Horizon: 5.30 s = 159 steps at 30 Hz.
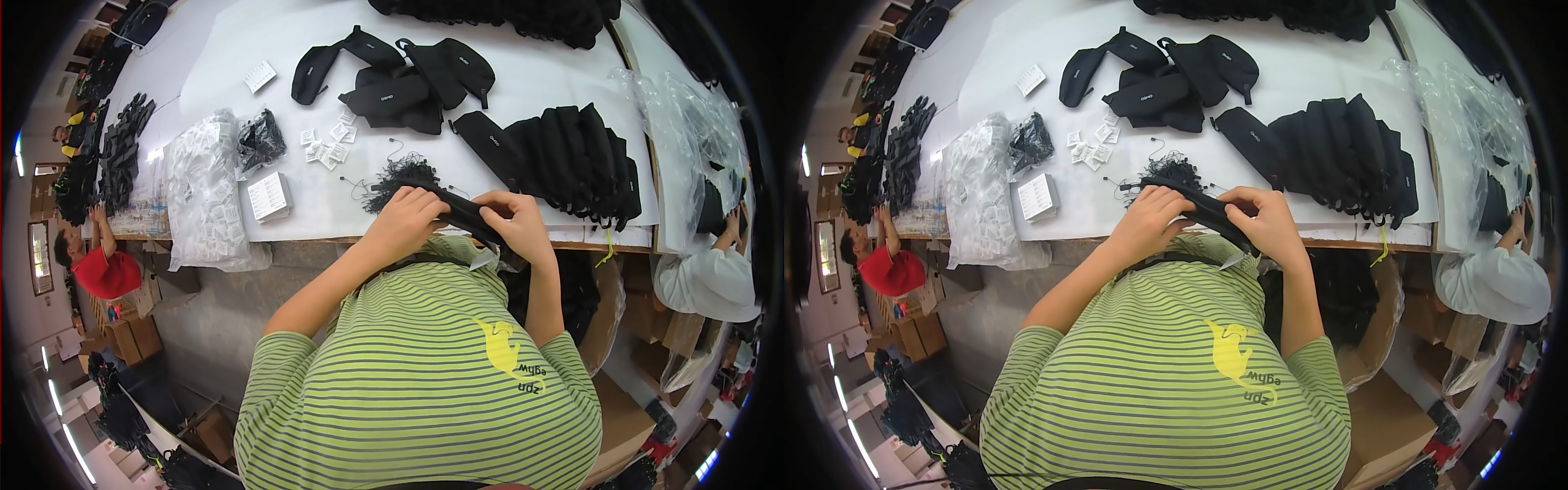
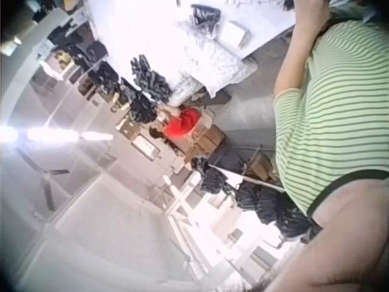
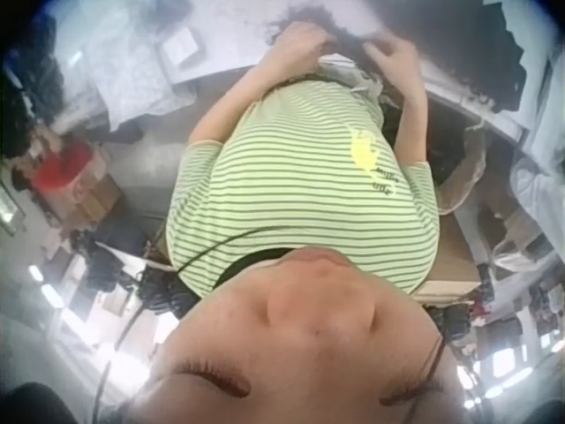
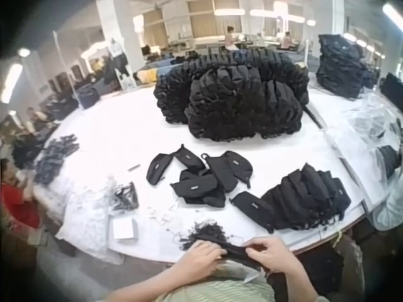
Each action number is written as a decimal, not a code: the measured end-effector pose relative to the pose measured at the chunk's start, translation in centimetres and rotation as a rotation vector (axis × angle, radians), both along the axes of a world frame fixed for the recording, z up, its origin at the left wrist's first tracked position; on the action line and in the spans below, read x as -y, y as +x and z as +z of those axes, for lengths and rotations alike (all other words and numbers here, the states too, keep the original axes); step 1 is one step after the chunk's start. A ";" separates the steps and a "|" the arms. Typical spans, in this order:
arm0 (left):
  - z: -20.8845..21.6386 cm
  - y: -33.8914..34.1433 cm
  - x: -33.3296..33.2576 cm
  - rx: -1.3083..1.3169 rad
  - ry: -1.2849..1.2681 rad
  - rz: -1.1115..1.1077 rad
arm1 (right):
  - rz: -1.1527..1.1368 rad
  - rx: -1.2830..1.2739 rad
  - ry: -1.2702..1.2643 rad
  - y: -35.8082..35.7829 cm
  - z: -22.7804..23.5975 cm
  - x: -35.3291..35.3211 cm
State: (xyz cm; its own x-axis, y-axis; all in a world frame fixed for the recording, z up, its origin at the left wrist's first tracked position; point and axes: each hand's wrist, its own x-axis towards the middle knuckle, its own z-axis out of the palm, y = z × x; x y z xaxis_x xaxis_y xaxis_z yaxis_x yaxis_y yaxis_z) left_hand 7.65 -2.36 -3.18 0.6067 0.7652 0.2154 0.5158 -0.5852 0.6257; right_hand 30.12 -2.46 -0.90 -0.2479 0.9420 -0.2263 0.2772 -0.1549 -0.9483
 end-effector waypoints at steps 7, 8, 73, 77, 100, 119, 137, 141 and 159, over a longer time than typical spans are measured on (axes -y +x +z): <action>0.6 -0.3 0.0 0.060 0.203 -0.008 | -0.028 -0.087 -0.045 -0.4 0.5 -0.3; 0.3 -0.4 0.0 0.039 0.176 -0.026 | -0.025 -0.082 -0.057 -0.7 0.5 -0.1; 3.4 -2.0 -1.8 0.024 0.021 -0.125 | 0.429 0.550 0.213 -2.3 0.5 -3.8; 3.2 -2.6 -2.4 -0.254 -0.376 -0.137 | 0.427 0.429 0.065 -2.4 0.6 -3.8; 2.0 -3.6 -7.4 0.154 0.001 0.162 | 0.313 0.575 0.594 -1.7 0.5 -2.9; -3.4 -4.5 -2.0 1.285 -1.145 0.449 | 0.157 0.433 0.862 -5.2 2.4 -2.1; -1.3 -2.5 -1.1 1.638 -1.153 0.431 | -0.099 0.230 0.466 -6.0 4.1 -0.7; 0.7 -2.8 -1.2 1.695 -0.977 0.515 | -0.407 -0.135 0.281 -5.7 0.7 -0.1; 4.2 -1.8 0.0 1.216 -0.997 0.468 | -0.100 -0.498 0.369 -5.6 5.4 -2.1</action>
State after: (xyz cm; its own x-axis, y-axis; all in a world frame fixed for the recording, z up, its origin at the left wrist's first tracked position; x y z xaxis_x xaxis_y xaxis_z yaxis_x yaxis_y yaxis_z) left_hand 5.84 -2.39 1.06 0.1492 0.9430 -0.2973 -0.5265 0.3303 0.7834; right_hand 24.57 -0.39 4.45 -0.1464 0.9602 0.2378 -0.2105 0.2047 -0.9559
